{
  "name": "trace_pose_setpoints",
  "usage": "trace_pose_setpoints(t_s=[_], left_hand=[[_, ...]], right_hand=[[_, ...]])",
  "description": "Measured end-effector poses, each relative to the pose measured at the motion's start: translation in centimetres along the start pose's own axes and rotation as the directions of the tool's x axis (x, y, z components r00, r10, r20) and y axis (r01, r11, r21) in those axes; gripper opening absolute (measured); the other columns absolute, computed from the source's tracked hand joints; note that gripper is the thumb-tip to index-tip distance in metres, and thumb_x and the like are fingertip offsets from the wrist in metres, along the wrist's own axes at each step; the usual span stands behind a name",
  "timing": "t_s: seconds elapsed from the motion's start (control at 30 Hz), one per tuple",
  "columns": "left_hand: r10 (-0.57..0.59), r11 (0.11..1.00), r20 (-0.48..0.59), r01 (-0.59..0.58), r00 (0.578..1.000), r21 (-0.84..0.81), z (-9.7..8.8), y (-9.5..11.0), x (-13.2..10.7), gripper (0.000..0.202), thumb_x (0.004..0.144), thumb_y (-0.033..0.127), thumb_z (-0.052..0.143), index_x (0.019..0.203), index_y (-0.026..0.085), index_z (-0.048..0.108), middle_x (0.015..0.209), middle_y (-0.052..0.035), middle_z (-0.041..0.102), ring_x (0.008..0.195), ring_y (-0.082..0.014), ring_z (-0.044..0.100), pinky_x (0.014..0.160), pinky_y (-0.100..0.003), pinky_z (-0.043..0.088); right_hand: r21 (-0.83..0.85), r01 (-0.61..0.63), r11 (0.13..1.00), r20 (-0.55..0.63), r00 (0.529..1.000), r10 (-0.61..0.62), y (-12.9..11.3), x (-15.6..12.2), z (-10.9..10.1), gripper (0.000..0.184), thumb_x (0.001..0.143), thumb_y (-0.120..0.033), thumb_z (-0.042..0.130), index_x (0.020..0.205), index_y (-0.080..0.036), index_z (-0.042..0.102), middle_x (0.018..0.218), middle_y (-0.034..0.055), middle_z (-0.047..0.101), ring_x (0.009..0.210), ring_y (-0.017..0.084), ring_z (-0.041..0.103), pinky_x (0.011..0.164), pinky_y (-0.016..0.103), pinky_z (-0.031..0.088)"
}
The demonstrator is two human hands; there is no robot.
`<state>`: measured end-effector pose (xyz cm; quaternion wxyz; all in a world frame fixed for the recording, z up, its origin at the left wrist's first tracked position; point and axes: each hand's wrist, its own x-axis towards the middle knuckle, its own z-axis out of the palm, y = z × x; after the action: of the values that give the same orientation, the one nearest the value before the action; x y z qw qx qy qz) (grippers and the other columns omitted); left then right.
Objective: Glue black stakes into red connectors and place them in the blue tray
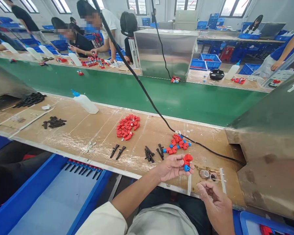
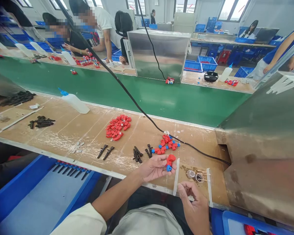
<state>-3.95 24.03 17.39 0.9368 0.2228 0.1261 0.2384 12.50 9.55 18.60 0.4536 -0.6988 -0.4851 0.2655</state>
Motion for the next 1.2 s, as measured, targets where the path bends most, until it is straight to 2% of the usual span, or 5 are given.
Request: trace_pose_setpoints(t_s=[0.1, 0.27, 0.67, 0.93, 1.2], left_hand=[[0.018, 1.000, 0.004, -0.018, 1.000, -0.013, -0.3, -0.2, -0.1, 0.039, 0.077, 0.028, 0.085, 0.106, 0.009, 0.066, 0.096, -0.0101, 0.073, 0.087, -0.0180, 0.074, 0.081, -0.025, 0.056], [-0.005, 1.000, -0.056, 0.005, 0.998, 0.008, -1.6, -1.4, -0.2, 0.044, 0.073, 0.030, 0.089, 0.107, 0.011, 0.067, 0.091, -0.0070, 0.072, 0.082, -0.0186, 0.074, 0.076, -0.027, 0.055], [-0.084, 0.996, -0.184, 0.088, 0.979, 0.016, -4.5, -5.7, 0.5, 0.044, 0.071, 0.032, 0.089, 0.106, 0.011, 0.070, 0.082, -0.0059, 0.068, 0.073, -0.0140, 0.069, 0.058, -0.020, 0.044], [-0.089, 0.996, -0.143, 0.085, 0.986, -0.036, -5.4, -6.0, 1.0, 0.038, 0.076, 0.029, 0.086, 0.105, 0.011, 0.069, 0.086, -0.0073, 0.069, 0.076, -0.0144, 0.068, 0.065, -0.022, 0.046], [-0.088, 0.995, -0.147, 0.079, 0.985, -0.068, -3.9, -4.7, 1.2, 0.034, 0.075, 0.027, 0.085, 0.099, 0.012, 0.068, 0.086, -0.0071, 0.068, 0.075, -0.0143, 0.068, 0.065, -0.022, 0.048]], right_hand=[[-0.067, -0.027, 0.997, -0.144, 0.989, 0.017, 1.0, 0.7, -1.8, 0.045, 0.082, -0.066, 0.067, 0.082, -0.021, 0.072, 0.075, 0.0048, 0.070, 0.065, 0.019, 0.064, 0.062, 0.026, 0.053], [-0.217, -0.261, 0.941, -0.380, 0.910, 0.165, 3.2, 2.5, -4.8, 0.065, 0.072, -0.077, 0.063, 0.097, -0.017, 0.071, 0.073, 0.0067, 0.069, 0.063, 0.021, 0.060, 0.064, 0.033, 0.051], [-0.391, -0.380, 0.838, -0.327, 0.909, 0.259, 4.8, 3.6, -4.5, 0.085, 0.072, -0.086, 0.050, 0.111, -0.014, 0.069, 0.075, 0.0081, 0.070, 0.066, 0.026, 0.062, 0.063, 0.037, 0.043], [-0.197, -0.341, 0.919, -0.376, 0.892, 0.251, 5.4, 3.1, -5.5, 0.077, 0.071, -0.081, 0.065, 0.104, -0.013, 0.074, 0.065, 0.0033, 0.066, 0.057, 0.019, 0.057, 0.059, 0.032, 0.048], [0.026, -0.191, 0.981, -0.253, 0.948, 0.191, 3.0, 2.2, -3.6, 0.050, 0.076, -0.065, 0.072, 0.093, -0.018, 0.077, 0.090, 0.0104, 0.078, 0.083, 0.026, 0.072, 0.077, 0.034, 0.058]])
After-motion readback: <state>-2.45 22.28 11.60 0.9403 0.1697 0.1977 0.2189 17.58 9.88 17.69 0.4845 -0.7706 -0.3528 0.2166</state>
